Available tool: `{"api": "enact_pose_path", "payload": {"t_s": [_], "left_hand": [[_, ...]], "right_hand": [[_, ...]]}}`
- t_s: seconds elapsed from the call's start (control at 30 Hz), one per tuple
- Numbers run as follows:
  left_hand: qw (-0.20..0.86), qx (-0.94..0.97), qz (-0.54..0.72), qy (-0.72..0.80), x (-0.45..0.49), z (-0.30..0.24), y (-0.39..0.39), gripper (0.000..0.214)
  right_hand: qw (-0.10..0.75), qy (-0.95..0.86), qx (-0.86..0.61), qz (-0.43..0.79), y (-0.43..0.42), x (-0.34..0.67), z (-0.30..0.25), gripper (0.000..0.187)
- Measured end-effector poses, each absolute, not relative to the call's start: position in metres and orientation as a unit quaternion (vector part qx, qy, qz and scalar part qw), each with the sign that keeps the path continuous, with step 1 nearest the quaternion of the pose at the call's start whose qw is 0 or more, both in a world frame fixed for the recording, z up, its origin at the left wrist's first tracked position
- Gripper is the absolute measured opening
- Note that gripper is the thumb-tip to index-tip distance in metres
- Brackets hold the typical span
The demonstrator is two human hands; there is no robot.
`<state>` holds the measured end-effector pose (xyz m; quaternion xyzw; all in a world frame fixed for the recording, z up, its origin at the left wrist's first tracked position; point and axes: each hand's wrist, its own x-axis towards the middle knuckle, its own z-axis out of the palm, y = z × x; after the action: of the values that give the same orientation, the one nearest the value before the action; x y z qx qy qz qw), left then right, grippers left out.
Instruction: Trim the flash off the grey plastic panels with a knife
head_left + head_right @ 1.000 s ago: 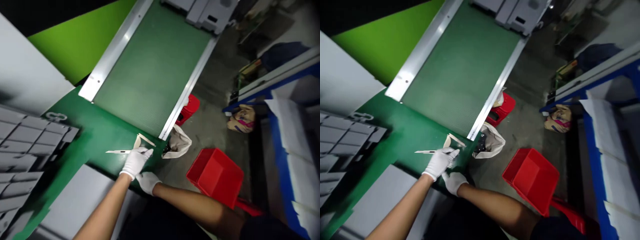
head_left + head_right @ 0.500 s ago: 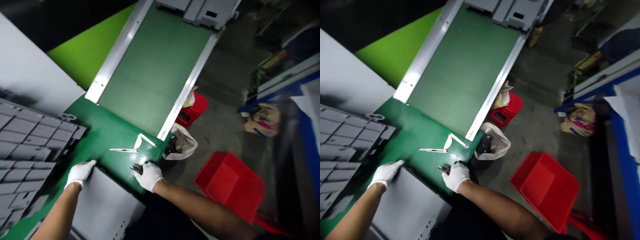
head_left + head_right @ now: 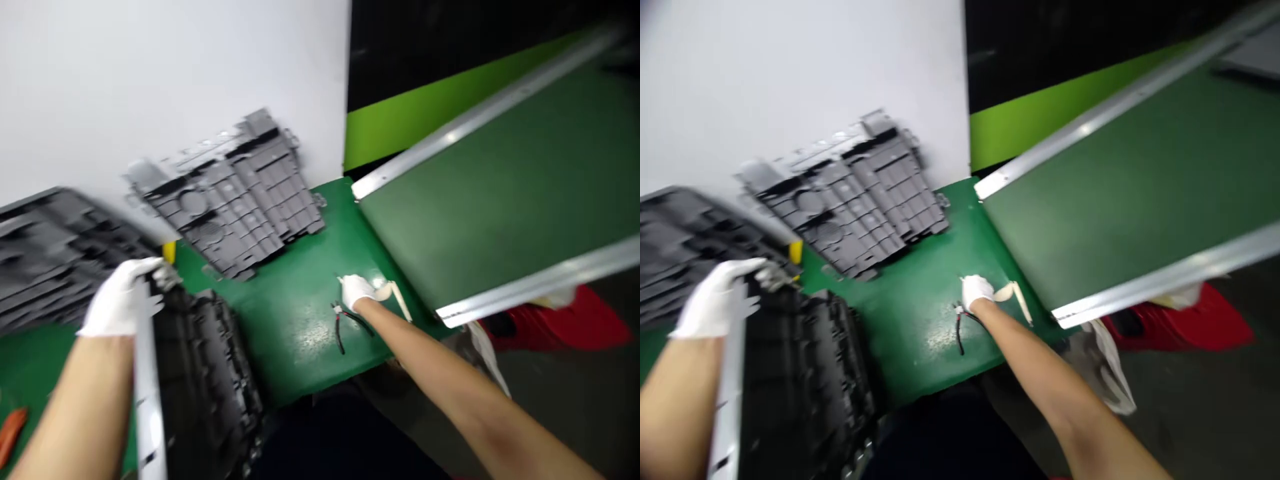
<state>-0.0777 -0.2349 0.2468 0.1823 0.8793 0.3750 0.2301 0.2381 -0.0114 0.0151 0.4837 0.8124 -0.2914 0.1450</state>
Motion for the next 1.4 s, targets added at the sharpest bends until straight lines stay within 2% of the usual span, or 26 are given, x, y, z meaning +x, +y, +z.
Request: {"api": "enact_pose_path", "payload": {"t_s": [0.07,0.13,0.2,0.27,0.4,0.53,0.67,0.8,0.93,1.17,1.4], "left_hand": [[0.308,0.139,0.499,0.798,-0.078,0.243,-0.252,0.033],[0.326,0.121,0.58,0.736,-0.083,0.237,-0.268,0.032],[0.308,0.123,0.617,0.714,-0.089,0.232,-0.285,0.032],[0.29,0.128,0.638,0.702,-0.094,0.23,-0.302,0.031],[0.257,0.154,0.684,0.665,-0.097,0.229,-0.331,0.027],[0.252,0.168,0.716,0.629,-0.1,0.228,-0.346,0.025],[0.245,0.195,0.741,0.594,-0.104,0.222,-0.349,0.027],[0.222,0.213,0.754,0.58,-0.105,0.217,-0.349,0.027],[0.229,0.203,0.764,0.568,-0.105,0.217,-0.35,0.028],[0.219,0.189,0.771,0.567,-0.102,0.216,-0.353,0.027],[0.236,0.194,0.777,0.55,-0.101,0.215,-0.357,0.026]], "right_hand": [[0.15,0.825,0.462,-0.29,-0.024,0.232,0.031,0.028],[0.136,0.831,0.429,-0.327,-0.048,0.227,0.062,0.03],[0.076,0.781,0.368,-0.499,-0.084,0.226,0.108,0.032],[0.068,0.761,0.281,-0.581,-0.129,0.226,0.163,0.032],[0.112,0.821,0.158,-0.537,-0.215,0.218,0.262,0.036],[0.174,0.852,0.077,-0.487,-0.264,0.199,0.309,0.039],[0.183,0.904,0.07,-0.38,-0.29,0.184,0.322,0.045],[0.12,0.967,0.088,-0.205,-0.309,0.184,0.316,0.05],[0.076,0.993,0.055,-0.069,-0.317,0.191,0.309,0.046],[0.077,0.996,-0.031,0.02,-0.32,0.204,0.309,0.03],[0.063,0.995,-0.068,0.049,-0.321,0.206,0.311,0.032]]}}
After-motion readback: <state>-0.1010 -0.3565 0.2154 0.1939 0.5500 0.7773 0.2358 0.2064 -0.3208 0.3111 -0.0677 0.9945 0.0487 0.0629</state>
